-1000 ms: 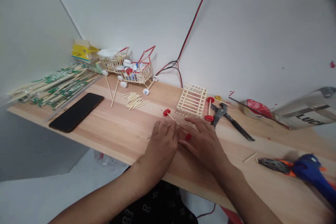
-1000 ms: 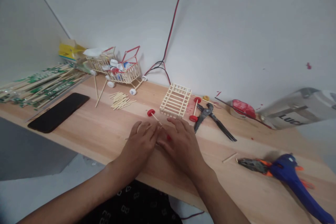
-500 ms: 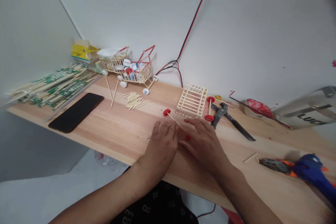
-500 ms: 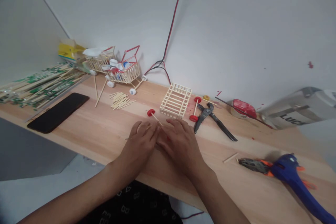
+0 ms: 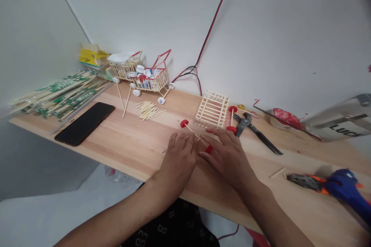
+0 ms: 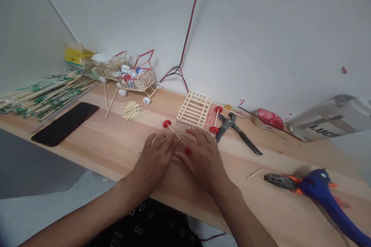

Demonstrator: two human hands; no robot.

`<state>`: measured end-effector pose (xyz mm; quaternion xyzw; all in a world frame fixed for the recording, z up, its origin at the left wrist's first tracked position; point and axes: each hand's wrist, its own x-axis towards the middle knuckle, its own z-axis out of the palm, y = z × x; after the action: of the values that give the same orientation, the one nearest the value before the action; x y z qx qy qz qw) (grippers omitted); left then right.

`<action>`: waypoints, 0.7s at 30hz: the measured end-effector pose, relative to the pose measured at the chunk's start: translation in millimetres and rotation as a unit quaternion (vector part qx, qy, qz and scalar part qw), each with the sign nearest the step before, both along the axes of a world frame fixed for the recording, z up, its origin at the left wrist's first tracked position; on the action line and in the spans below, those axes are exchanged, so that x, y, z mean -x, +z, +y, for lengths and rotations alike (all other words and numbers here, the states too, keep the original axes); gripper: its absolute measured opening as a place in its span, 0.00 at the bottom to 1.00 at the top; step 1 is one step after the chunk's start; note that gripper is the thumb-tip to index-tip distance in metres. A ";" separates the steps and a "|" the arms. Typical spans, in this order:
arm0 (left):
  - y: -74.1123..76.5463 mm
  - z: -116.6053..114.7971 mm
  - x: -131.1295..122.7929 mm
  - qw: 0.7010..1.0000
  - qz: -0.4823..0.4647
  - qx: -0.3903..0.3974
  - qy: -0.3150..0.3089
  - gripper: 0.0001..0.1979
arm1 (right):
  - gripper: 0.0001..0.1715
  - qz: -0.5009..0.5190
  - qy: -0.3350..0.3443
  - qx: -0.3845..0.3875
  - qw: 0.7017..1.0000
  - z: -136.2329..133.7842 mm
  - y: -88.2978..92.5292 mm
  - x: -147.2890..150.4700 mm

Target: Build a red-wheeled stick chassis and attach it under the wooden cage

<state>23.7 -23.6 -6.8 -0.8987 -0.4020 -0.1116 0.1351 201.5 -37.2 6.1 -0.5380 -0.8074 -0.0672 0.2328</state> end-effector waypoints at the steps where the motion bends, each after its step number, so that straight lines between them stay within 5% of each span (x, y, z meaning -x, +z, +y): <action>1: -0.1 0.0 0.0 1.000 0.000 0.000 0.000 0.20 | 0.21 0.000 0.000 -0.001 1.000 0.0 0.4 -0.2; 21: 0.7 0.0 0.0 1.000 0.002 0.010 0.003 0.20 | 0.19 -0.023 0.006 0.029 0.999 -1.5 0.0 3.4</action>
<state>23.8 -23.6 -6.1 -0.8991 -0.4055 -0.1048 0.1269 198.1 -38.6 6.1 -0.5380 -0.8173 -0.0548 0.1989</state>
